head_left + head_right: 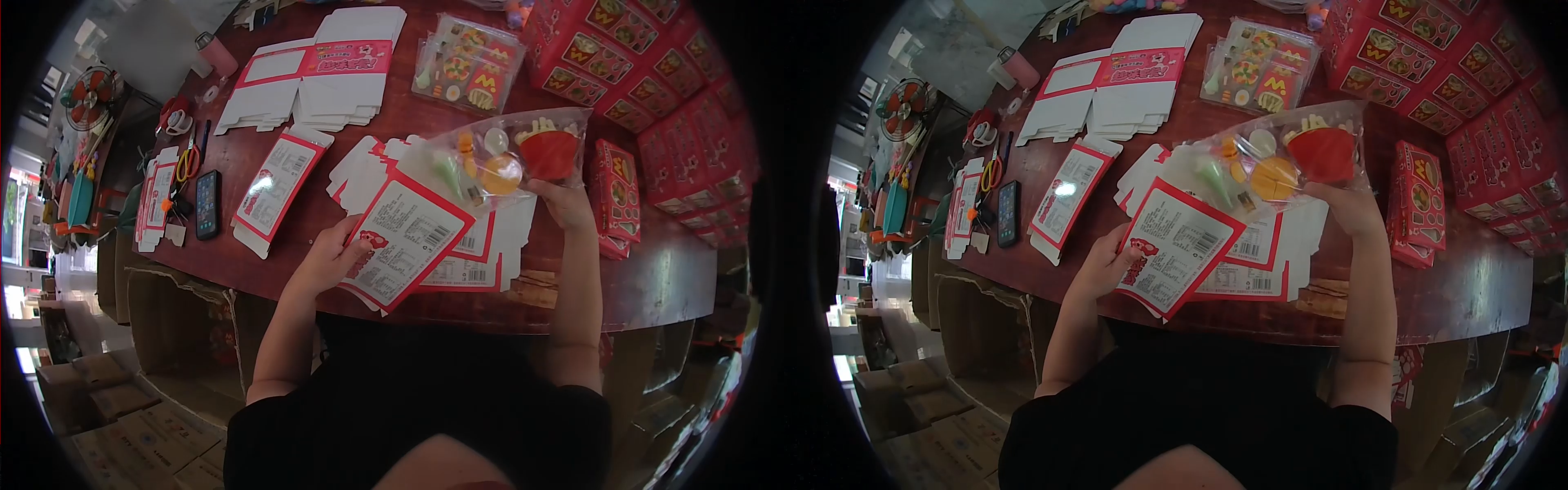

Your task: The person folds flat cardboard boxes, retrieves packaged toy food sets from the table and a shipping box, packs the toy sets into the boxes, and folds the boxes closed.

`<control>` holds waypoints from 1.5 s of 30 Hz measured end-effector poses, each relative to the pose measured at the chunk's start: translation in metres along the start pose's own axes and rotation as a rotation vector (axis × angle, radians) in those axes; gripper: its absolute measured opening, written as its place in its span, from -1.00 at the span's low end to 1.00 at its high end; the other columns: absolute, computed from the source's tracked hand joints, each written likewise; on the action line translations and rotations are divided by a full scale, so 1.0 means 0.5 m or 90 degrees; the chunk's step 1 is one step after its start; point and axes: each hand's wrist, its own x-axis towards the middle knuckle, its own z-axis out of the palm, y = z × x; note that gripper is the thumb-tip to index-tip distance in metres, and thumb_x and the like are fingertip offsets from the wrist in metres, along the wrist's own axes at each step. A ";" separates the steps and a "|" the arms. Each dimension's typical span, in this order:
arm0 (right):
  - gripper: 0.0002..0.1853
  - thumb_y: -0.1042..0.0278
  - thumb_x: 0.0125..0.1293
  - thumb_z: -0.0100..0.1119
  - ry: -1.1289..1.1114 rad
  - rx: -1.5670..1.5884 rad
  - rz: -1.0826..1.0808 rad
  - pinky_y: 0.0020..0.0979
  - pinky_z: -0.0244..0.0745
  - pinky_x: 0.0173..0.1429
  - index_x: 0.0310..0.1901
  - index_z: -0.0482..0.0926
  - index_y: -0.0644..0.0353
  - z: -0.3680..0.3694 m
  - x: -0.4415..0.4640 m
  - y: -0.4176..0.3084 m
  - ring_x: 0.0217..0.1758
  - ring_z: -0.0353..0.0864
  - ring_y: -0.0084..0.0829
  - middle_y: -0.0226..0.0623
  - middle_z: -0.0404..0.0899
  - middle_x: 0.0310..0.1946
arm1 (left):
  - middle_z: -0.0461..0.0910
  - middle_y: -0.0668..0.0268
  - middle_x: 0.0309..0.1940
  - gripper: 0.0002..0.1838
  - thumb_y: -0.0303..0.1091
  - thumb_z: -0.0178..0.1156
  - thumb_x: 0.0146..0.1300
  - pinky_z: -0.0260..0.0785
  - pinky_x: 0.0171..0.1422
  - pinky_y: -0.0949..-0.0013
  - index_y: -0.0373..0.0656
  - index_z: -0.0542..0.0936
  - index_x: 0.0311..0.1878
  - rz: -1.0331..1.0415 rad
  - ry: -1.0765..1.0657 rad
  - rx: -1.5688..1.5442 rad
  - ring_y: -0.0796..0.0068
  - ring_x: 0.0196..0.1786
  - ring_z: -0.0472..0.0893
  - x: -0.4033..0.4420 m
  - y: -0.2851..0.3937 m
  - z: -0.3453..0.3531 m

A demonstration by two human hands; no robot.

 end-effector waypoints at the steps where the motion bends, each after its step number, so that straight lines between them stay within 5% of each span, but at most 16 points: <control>1: -0.46 0.69 -0.04 0.30 0.001 -0.044 -0.003 -0.43 0.46 0.09 0.06 0.44 0.29 0.002 0.002 -0.001 -0.02 0.54 -0.45 -0.27 0.57 -0.10 | 0.57 0.09 -0.16 -0.55 -0.36 0.10 0.26 0.45 -0.08 0.37 -0.34 0.34 0.17 0.023 -0.016 0.023 0.39 -0.13 0.59 0.002 0.000 0.000; 4: -0.43 0.65 0.00 0.29 -0.189 -0.250 0.051 -0.44 0.42 0.12 0.11 0.38 0.27 0.030 -0.006 -0.041 0.02 0.52 -0.46 -0.30 0.56 -0.07 | 0.56 0.06 -0.10 -0.52 -0.31 0.13 0.25 0.41 0.02 0.34 -0.34 0.33 0.17 0.078 -0.048 0.070 0.32 -0.05 0.57 0.009 -0.002 0.008; 9: -0.45 0.31 0.26 0.16 -0.045 0.090 -0.107 -0.44 0.38 0.12 0.25 0.25 0.22 0.036 0.034 -0.041 -0.01 0.48 -0.57 -0.37 0.54 -0.08 | 0.55 0.04 -0.06 -0.47 -0.25 0.18 0.22 0.37 0.10 0.31 -0.35 0.33 0.18 0.084 -0.043 0.039 0.29 0.01 0.55 0.008 -0.002 0.007; 13: -0.70 0.27 0.35 -0.01 -0.062 -0.177 -0.075 -0.38 0.37 0.14 -0.02 0.55 0.27 0.053 0.031 -0.005 0.05 0.49 -0.45 -0.25 0.55 -0.06 | 0.55 0.04 -0.06 -0.45 -0.25 0.20 0.20 0.37 0.10 0.33 -0.35 0.33 0.18 0.085 -0.034 0.032 0.30 0.01 0.56 0.010 -0.001 0.000; 14: -0.67 0.19 0.36 -0.03 -0.142 -0.286 -0.201 -0.28 0.25 0.27 -0.21 0.64 0.29 0.075 0.028 0.011 0.22 0.37 -0.33 -0.20 0.50 0.07 | 0.55 0.05 -0.05 -0.45 -0.26 0.20 0.20 0.37 0.10 0.33 -0.34 0.33 0.18 0.087 -0.025 0.030 0.31 0.01 0.56 0.012 0.000 0.000; 17: -0.44 -0.13 0.36 -0.13 -0.294 -0.436 -0.258 -0.22 -0.12 0.45 -0.10 0.61 0.29 0.132 -0.007 0.049 0.46 -0.01 -0.24 -0.15 0.20 0.31 | 0.56 0.06 -0.05 -0.46 -0.27 0.21 0.19 0.37 0.09 0.34 -0.33 0.33 0.18 0.075 -0.002 0.063 0.34 -0.01 0.56 0.021 0.011 -0.013; 20: -0.47 -0.10 0.37 -0.15 -0.116 -0.241 -0.243 -0.24 -0.04 0.43 -0.02 0.57 0.22 0.115 -0.010 0.052 0.44 0.04 -0.22 -0.15 0.21 0.30 | 0.53 0.07 -0.04 -0.42 -0.29 0.24 0.16 0.36 0.11 0.33 -0.28 0.32 0.21 0.038 0.136 0.090 0.32 0.01 0.55 0.034 -0.001 -0.071; 21: -0.55 -0.02 0.33 -0.05 -0.078 -0.299 -0.203 -0.25 0.02 0.40 0.01 0.55 0.19 0.089 -0.012 0.054 0.40 0.09 -0.23 -0.16 0.22 0.27 | 0.48 0.05 0.04 -0.37 -0.31 0.26 0.13 0.34 0.15 0.31 -0.25 0.29 0.25 -0.017 0.192 0.069 0.27 0.07 0.51 0.039 0.006 -0.102; 24: -0.57 0.13 0.16 0.22 -0.002 -0.616 -0.086 -0.25 0.14 0.34 0.04 0.53 0.16 0.035 -0.016 0.051 0.31 0.21 -0.23 -0.18 0.23 0.23 | 0.06 0.02 0.35 -0.06 -0.41 0.40 -0.12 0.15 0.35 0.17 -0.15 0.11 0.35 0.157 0.453 0.493 0.00 0.33 0.21 0.063 0.011 -0.157; 28: -0.12 0.01 -0.24 0.50 -0.073 -0.883 -0.050 -0.12 0.04 0.35 0.20 0.36 0.10 0.055 -0.044 0.090 0.28 0.17 -0.18 -0.23 0.27 0.16 | 0.21 0.09 0.28 -0.17 -0.34 0.44 -0.17 0.10 0.39 0.11 -0.18 0.31 0.25 0.232 0.199 0.409 0.05 0.37 0.15 0.104 0.036 -0.055; 31: -0.16 0.06 -0.27 0.52 -0.049 -0.911 0.014 -0.11 0.08 0.31 0.12 0.38 0.13 0.071 -0.029 0.109 0.27 0.18 -0.21 -0.24 0.26 0.18 | 0.15 0.19 0.33 -0.16 -0.34 0.44 -0.15 -0.04 0.45 0.01 -0.08 0.29 0.28 0.295 0.018 0.447 0.11 0.43 0.05 0.146 0.013 0.068; 37: -0.39 0.29 -0.23 0.48 -0.068 -0.802 -0.110 -0.21 0.18 0.17 -0.06 0.42 0.09 0.056 -0.030 0.061 0.16 0.25 -0.29 -0.29 0.29 0.12 | 0.17 0.17 0.31 0.01 -0.14 0.45 -0.19 -0.27 0.38 -0.36 -0.06 0.14 0.37 0.412 0.178 0.619 0.11 0.47 -0.06 0.181 0.083 0.152; 38: -0.42 0.31 -0.21 0.48 -0.068 -0.797 -0.189 -0.23 0.17 0.16 -0.08 0.43 0.08 0.054 -0.037 0.050 0.14 0.26 -0.30 -0.29 0.30 0.09 | 0.43 0.12 0.11 -0.28 -0.14 0.39 -0.10 0.11 0.28 -0.21 -0.11 0.37 0.18 0.493 0.251 0.671 0.15 0.31 0.30 0.182 0.107 0.149; 41: -0.48 0.25 -0.18 0.48 0.082 -0.776 -0.510 -0.26 0.15 0.13 -0.12 0.48 0.05 0.065 -0.065 0.020 0.07 0.28 -0.29 -0.26 0.35 -0.02 | 0.60 0.14 -0.29 -0.70 -0.19 0.26 0.09 0.41 -0.06 0.07 -0.16 0.52 -0.19 0.204 0.004 0.570 0.15 -0.13 0.59 0.154 0.159 0.121; 43: -0.50 0.21 -0.20 0.50 0.356 -0.638 -0.615 -0.30 0.15 0.10 -0.17 0.50 0.06 0.095 -0.072 0.018 0.02 0.28 -0.25 -0.26 0.37 -0.07 | 0.53 0.08 -0.47 -0.76 -0.22 0.16 0.20 0.35 -0.28 0.16 -0.23 0.51 -0.34 0.265 0.003 0.410 0.11 -0.37 0.54 0.125 0.174 0.097; 45: -0.54 0.16 -0.22 0.52 0.276 -0.755 -0.525 -0.30 0.18 0.08 -0.27 0.53 0.09 0.108 -0.097 0.017 -0.02 0.29 -0.22 -0.30 0.39 -0.15 | 0.49 0.04 -0.55 -0.73 -0.24 0.08 0.29 0.32 -0.38 0.21 -0.28 0.50 -0.40 0.286 -0.033 0.313 0.07 -0.48 0.50 0.099 0.181 0.087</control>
